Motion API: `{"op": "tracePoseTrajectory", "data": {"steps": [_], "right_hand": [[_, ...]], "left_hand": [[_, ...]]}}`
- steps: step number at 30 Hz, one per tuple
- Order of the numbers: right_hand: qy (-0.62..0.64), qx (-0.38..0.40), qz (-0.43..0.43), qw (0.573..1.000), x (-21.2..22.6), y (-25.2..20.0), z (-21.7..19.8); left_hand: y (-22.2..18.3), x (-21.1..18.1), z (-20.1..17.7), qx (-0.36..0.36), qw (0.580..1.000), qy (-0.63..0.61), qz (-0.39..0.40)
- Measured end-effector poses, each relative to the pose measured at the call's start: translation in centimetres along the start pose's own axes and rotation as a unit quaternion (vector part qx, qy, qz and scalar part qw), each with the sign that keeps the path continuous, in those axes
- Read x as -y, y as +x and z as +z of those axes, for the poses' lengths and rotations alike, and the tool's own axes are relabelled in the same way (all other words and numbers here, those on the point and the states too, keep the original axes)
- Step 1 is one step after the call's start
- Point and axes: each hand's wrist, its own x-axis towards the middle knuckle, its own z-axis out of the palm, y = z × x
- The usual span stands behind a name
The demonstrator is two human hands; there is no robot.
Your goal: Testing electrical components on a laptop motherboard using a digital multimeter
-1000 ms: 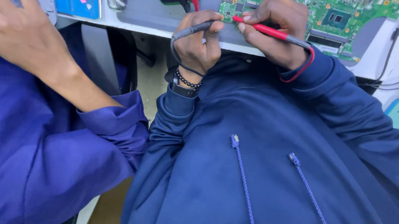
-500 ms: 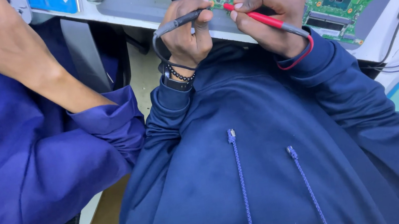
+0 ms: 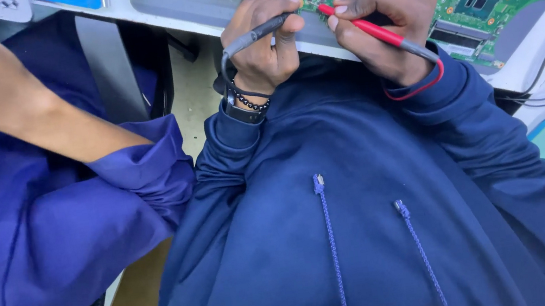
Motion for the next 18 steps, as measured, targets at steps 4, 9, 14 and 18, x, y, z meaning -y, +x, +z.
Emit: {"op": "tracePoseTrajectory", "data": {"steps": [4, 9, 14, 18], "right_hand": [[0.005, 0.003, 0.003, 1.0, 0.04, 0.0, -0.02], [0.003, 0.014, 0.01, 1.0, 0.12, -0.28, 0.02], [-0.001, 0.016, -0.005, 1.0, -0.38, -0.64, -0.07], [-0.01, 0.021, 0.0, 1.0, -0.34, -0.73, 0.0]], "left_hand": [[-0.47, 0.27, 0.26, -0.003, 1.0, -0.001, 0.006], [-0.76, 0.34, -0.07, 0.011, 1.0, -0.004, 0.008], [-0.61, 0.27, -0.11, 0.014, 1.0, -0.001, 0.015], [-0.56, 0.29, 0.04, 0.009, 1.0, 0.014, 0.015]]}}
